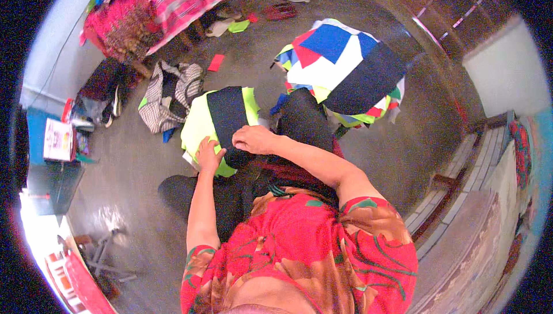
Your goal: The person sits on the floor and sorts colorful fabric pieces by picking them up one at a time from a pile and placing them onto a growing stack on their lap. The person handles various colors including green, blue, red, white, and black, arranging them in layers.
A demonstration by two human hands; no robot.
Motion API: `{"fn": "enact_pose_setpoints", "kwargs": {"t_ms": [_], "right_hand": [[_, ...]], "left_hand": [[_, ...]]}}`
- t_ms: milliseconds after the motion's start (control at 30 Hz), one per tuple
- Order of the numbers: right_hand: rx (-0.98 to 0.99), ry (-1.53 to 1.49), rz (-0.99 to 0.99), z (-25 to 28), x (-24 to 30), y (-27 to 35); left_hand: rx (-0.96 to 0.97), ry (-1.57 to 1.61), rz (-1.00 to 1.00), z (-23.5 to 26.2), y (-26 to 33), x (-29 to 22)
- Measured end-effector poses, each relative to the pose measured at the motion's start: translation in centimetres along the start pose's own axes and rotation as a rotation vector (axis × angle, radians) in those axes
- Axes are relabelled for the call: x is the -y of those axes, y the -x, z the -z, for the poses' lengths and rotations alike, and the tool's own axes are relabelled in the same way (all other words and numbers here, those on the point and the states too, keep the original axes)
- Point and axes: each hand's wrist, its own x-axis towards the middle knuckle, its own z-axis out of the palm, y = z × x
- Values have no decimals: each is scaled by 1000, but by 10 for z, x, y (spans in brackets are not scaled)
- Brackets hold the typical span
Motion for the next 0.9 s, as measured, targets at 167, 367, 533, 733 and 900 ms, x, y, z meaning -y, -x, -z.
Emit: {"fn": "enact_pose_setpoints", "kwargs": {"t_ms": [167, 367, 533, 733, 900], "right_hand": [[-517, 140, 7, 62, 13, 48], [-695, 653, -435, 122, 2, 135], [-679, 800, -631, 119, -13, 162], [-695, 899, -634, 109, -41, 170], [-679, 931, -595, 112, -41, 173]], "left_hand": [[-36, -35, -40, -9, -2, 6], [-27, -30, -63, -8, 0, 5], [-51, -22, -81, -8, 3, 8], [-35, -13, -97, -5, 2, 8], [-44, -45, -103, -9, 0, 12]]}}
